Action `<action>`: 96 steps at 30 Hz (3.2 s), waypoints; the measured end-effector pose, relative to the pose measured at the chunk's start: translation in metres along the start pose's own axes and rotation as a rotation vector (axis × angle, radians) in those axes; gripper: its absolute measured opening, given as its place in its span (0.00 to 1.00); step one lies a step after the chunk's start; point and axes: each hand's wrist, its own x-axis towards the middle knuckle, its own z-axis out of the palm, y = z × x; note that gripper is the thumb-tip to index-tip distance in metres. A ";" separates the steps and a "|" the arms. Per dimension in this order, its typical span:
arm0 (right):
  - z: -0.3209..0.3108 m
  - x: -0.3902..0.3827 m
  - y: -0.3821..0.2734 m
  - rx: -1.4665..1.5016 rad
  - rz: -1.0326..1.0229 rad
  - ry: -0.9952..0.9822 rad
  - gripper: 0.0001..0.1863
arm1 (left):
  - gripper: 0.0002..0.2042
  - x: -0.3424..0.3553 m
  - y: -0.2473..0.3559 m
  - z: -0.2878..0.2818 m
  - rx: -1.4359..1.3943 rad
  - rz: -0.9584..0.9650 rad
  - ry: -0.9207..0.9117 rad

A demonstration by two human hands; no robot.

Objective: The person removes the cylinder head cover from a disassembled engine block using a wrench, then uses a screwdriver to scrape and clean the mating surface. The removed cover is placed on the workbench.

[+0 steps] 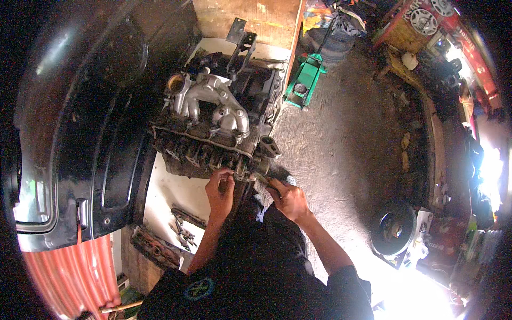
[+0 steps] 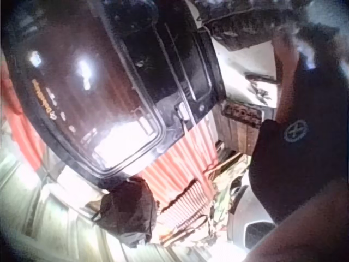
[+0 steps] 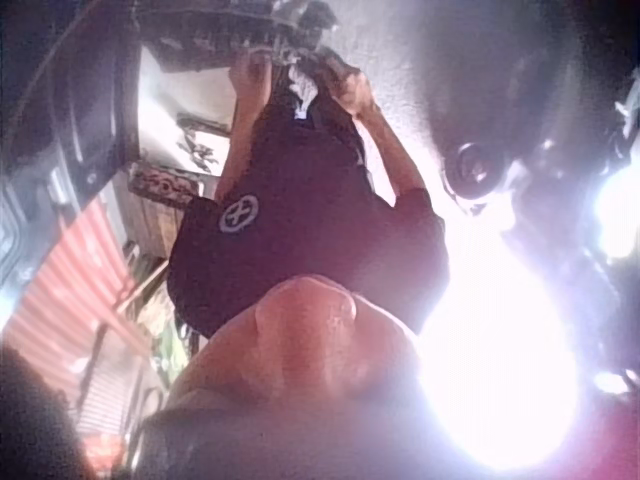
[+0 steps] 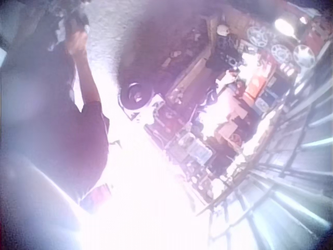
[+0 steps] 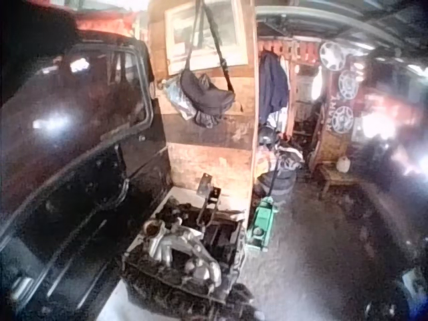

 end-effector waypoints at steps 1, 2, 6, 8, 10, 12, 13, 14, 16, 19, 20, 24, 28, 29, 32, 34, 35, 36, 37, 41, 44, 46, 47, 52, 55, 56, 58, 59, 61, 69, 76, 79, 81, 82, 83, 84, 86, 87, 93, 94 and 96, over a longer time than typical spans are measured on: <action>-0.003 0.001 0.001 0.037 -0.024 0.013 0.13 | 0.06 0.004 0.005 0.003 0.144 0.140 0.025; -0.010 0.002 0.000 0.130 -0.051 0.051 0.12 | 0.12 0.005 0.004 0.006 0.148 0.171 0.005; -0.015 -0.005 0.018 0.315 0.226 0.288 0.12 | 0.18 0.006 0.011 0.025 0.415 0.258 0.052; -0.025 0.002 0.013 0.318 0.230 0.307 0.12 | 0.16 0.003 0.006 0.033 0.449 0.284 0.138; -0.034 0.005 0.017 0.319 0.252 0.288 0.12 | 0.15 0.002 0.004 0.046 0.461 0.293 0.224; -0.038 0.011 0.020 0.344 0.234 0.271 0.11 | 0.14 0.002 0.002 0.056 0.477 0.286 0.317; -0.040 0.014 0.024 0.349 0.195 0.272 0.11 | 0.14 0.002 -0.001 0.061 0.496 0.280 0.343; -0.042 0.017 0.028 0.355 0.155 0.272 0.11 | 0.13 0.002 -0.003 0.067 0.516 0.272 0.370; -0.049 0.023 0.035 0.298 0.092 0.241 0.11 | 0.12 -0.003 -0.001 0.072 0.561 0.248 0.412; -0.064 0.027 0.039 0.318 0.185 0.130 0.11 | 0.11 -0.004 0.006 0.083 0.610 0.220 0.473; -0.067 0.031 0.041 0.340 0.173 0.121 0.11 | 0.11 -0.004 0.008 0.086 0.618 0.212 0.491; -0.073 0.041 0.056 0.413 0.119 0.076 0.11 | 0.12 -0.005 0.008 0.097 0.666 0.136 0.591; -0.088 0.054 0.068 0.388 0.078 -0.010 0.11 | 0.14 -0.003 0.014 0.106 0.720 0.086 0.607; -0.089 0.056 0.070 0.398 0.086 -0.030 0.10 | 0.14 -0.002 0.014 0.107 0.736 0.070 0.606; -0.090 0.062 0.076 0.421 0.083 -0.083 0.10 | 0.15 0.000 0.016 0.110 0.779 0.050 0.610; -0.088 0.067 0.081 0.421 0.054 -0.117 0.10 | 0.15 -0.001 0.018 0.109 0.786 0.040 0.585; -0.087 0.067 0.083 0.422 0.043 -0.139 0.10 | 0.15 -0.003 0.019 0.107 0.779 0.035 0.561; -0.086 0.069 0.084 0.424 0.030 -0.159 0.10 | 0.15 -0.004 0.020 0.105 0.772 0.034 0.538; -0.084 0.071 0.084 0.426 0.017 -0.178 0.10 | 0.15 -0.005 0.023 0.105 0.772 0.016 0.533; -0.080 0.079 0.072 0.725 0.283 -0.315 0.16 | 0.12 -0.011 0.028 0.110 0.701 -0.036 0.575; -0.063 0.096 0.055 0.903 0.399 -0.359 0.24 | 0.14 -0.018 0.030 0.117 0.418 -0.237 0.697; -0.043 0.109 0.042 0.927 0.443 -0.324 0.30 | 0.16 -0.024 0.024 0.123 0.078 -0.425 0.785; -0.038 0.114 0.039 0.931 0.455 -0.332 0.30 | 0.19 -0.029 0.010 0.128 -0.137 -0.511 0.820; -0.039 0.131 0.031 0.891 0.561 -0.479 0.25 | 0.27 -0.017 0.032 0.112 -0.904 -0.862 0.779; -0.038 0.136 0.037 0.856 0.519 -0.526 0.24 | 0.28 -0.017 0.023 0.119 -1.108 -0.989 0.619; -0.036 0.138 0.040 0.843 0.482 -0.526 0.24 | 0.28 -0.013 0.022 0.127 -1.171 -0.985 0.592; -0.041 0.138 0.034 0.857 0.511 -0.540 0.23 | 0.26 -0.003 0.022 0.135 -1.270 -0.966 0.569; -0.040 0.138 0.036 0.855 0.515 -0.540 0.22 | 0.25 0.007 0.020 0.136 -1.308 -0.951 0.570; -0.030 0.138 0.049 0.843 0.510 -0.528 0.21 | 0.22 0.016 0.014 0.142 -1.355 -0.905 0.591; -0.008 0.143 0.073 0.651 0.193 -0.451 0.13 | 0.15 0.011 0.004 0.166 -0.991 -0.718 0.673; -0.010 0.144 0.072 0.628 0.097 -0.464 0.13 | 0.15 0.018 0.003 0.172 -1.072 -0.748 0.829; -0.016 0.147 0.065 0.591 0.062 -0.474 0.13 | 0.13 -0.001 -0.024 0.190 -0.843 -0.559 0.751; -0.017 0.148 0.069 0.630 0.095 -0.502 0.13 | 0.14 -0.006 -0.020 0.191 -0.861 -0.566 0.729; -0.017 0.147 0.072 0.672 0.134 -0.521 0.13 | 0.14 -0.004 -0.018 0.184 -0.906 -0.620 0.699; -0.015 0.147 0.072 0.714 0.174 -0.539 0.13 | 0.15 0.002 -0.019 0.176 -0.950 -0.665 0.671; -0.015 0.147 0.071 0.726 0.181 -0.521 0.13 | 0.16 0.009 -0.003 0.166 -1.067 -0.719 0.666; -0.018 0.144 0.066 0.742 0.203 -0.494 0.15 | 0.18 0.007 0.003 0.158 -1.106 -0.733 0.604; -0.018 0.142 0.065 0.750 0.215 -0.480 0.15 | 0.19 0.003 0.002 0.156 -1.025 -0.691 0.543; -0.027 0.126 0.064 0.769 0.289 -0.432 0.17 | 0.25 -0.013 -0.002 0.131 -1.290 -0.900 0.404; -0.028 0.121 0.065 0.793 0.323 -0.406 0.18 | 0.25 -0.016 -0.001 0.128 -1.284 -0.896 0.393; -0.028 0.105 0.079 0.862 0.436 -0.343 0.18 | 0.25 -0.023 -0.004 0.120 -1.241 -0.893 0.353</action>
